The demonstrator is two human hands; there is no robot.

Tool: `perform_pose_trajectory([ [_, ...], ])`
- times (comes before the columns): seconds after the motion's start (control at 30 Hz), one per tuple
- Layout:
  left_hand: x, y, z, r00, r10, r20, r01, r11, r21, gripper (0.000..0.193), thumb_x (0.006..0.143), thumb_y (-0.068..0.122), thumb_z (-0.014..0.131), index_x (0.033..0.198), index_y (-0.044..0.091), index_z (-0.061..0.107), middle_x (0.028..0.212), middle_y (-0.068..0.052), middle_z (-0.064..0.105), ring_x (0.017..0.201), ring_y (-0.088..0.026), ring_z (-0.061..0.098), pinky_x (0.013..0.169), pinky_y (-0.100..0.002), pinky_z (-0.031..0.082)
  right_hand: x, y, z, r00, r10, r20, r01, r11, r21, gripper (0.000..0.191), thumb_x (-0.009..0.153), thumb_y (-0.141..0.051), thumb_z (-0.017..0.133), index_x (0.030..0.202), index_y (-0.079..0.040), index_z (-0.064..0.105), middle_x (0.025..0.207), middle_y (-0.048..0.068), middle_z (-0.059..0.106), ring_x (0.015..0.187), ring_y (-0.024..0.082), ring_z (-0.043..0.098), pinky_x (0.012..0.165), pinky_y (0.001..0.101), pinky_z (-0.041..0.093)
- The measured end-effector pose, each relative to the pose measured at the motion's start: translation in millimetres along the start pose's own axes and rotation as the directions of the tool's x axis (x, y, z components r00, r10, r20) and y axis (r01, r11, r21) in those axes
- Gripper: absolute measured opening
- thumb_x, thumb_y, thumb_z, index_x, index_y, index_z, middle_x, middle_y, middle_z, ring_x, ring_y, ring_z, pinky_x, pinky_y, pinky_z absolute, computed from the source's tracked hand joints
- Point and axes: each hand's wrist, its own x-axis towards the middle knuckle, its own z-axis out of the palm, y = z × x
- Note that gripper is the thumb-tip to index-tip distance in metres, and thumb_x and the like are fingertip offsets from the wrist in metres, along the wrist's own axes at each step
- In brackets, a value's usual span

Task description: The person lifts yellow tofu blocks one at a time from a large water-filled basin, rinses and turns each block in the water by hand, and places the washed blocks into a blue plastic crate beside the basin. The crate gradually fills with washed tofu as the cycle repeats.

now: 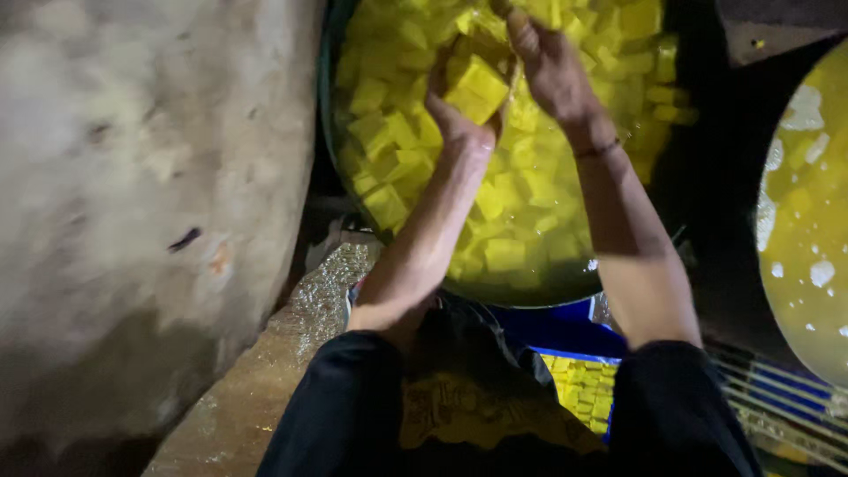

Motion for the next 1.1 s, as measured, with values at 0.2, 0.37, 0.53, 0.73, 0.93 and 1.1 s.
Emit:
perform_pose_trajectory([
  [0.2, 13.7, 96.8, 23.5, 0.943, 0.08, 0.324, -0.072, 0.997, -0.038, 0.037, 0.103, 0.035, 0.056, 0.126, 0.009, 0.068, 0.123, -0.01, 0.071, 0.116, -0.033, 0.066, 0.105, -0.059, 0.05, 33.0, -8.0, 63.4, 0.944, -0.285, 0.168, 0.321, 0.912, -0.254, 0.038, 0.085, -0.012, 0.078, 0.121, -0.001, 0.073, 0.118, 0.019, 0.07, 0.114, 0.036, 0.064, 0.101, 0.0433, 0.052],
  [0.37, 3.5, 126.9, 25.1, 0.95, 0.093, 0.297, -0.107, 0.994, 0.032, 0.033, 0.102, 0.032, 0.057, 0.122, 0.008, 0.069, 0.12, -0.011, 0.072, 0.113, -0.033, 0.067, 0.101, -0.056, 0.051, 22.8, -15.7, 83.7, 0.957, -0.288, 0.044, 0.291, 0.954, -0.075, 0.048, 0.078, -0.018, 0.088, 0.114, 0.007, 0.07, 0.104, 0.023, 0.067, 0.093, 0.037, 0.064, 0.08, 0.0401, 0.053],
  [0.53, -4.3, 118.8, 10.2, 0.996, -0.016, 0.09, 0.001, 0.987, 0.163, 0.035, 0.099, 0.031, 0.058, 0.122, 0.008, 0.068, 0.114, -0.009, 0.073, 0.104, -0.031, 0.069, 0.09, -0.05, 0.057, -35.0, -37.1, 29.2, 0.989, 0.116, 0.096, -0.15, 0.814, 0.562, 0.033, 0.095, -0.016, 0.082, 0.115, 0.005, 0.067, 0.102, 0.013, 0.07, 0.087, 0.021, 0.074, 0.083, 0.0355, 0.066],
  [0.73, -32.2, 25.0, -19.0, 0.924, -0.324, 0.204, 0.229, 0.895, 0.384, 0.038, 0.1, 0.027, 0.054, 0.132, 0.008, 0.061, 0.11, -0.008, 0.072, 0.099, -0.025, 0.07, 0.082, -0.04, 0.059, -129.4, -101.4, -32.8, 0.982, -0.067, -0.176, 0.096, 0.982, 0.165, 0.053, 0.093, -0.019, 0.091, 0.129, 0.001, 0.058, 0.119, 0.019, 0.071, 0.103, 0.03, 0.074, 0.092, 0.0383, 0.06],
  [0.93, -132.9, -92.5, -44.6, 0.675, -0.737, 0.031, 0.64, 0.606, 0.473, 0.043, 0.109, 0.032, 0.052, 0.14, 0.002, 0.053, 0.122, -0.011, 0.062, 0.11, -0.024, 0.061, 0.093, -0.039, 0.052, -263.2, -102.8, -61.7, 0.95, 0.089, -0.301, -0.221, 0.869, -0.442, 0.087, 0.071, -0.034, 0.096, 0.135, 0.003, 0.05, 0.128, 0.03, 0.057, 0.121, 0.046, 0.055, 0.102, 0.0522, 0.044],
  [1.1, -275.6, -159.4, -100.4, 0.339, -0.928, -0.154, 0.69, 0.134, 0.711, 0.061, 0.106, 0.046, 0.047, 0.149, 0.003, 0.042, 0.139, -0.013, 0.046, 0.126, -0.025, 0.045, 0.105, -0.039, 0.038, -424.4, -105.6, -63.2, 0.789, 0.506, -0.348, -0.41, 0.856, 0.314, 0.073, 0.08, -0.031, 0.085, 0.137, 0.001, 0.051, 0.132, 0.024, 0.057, 0.125, 0.041, 0.055, 0.107, 0.0521, 0.045],
])
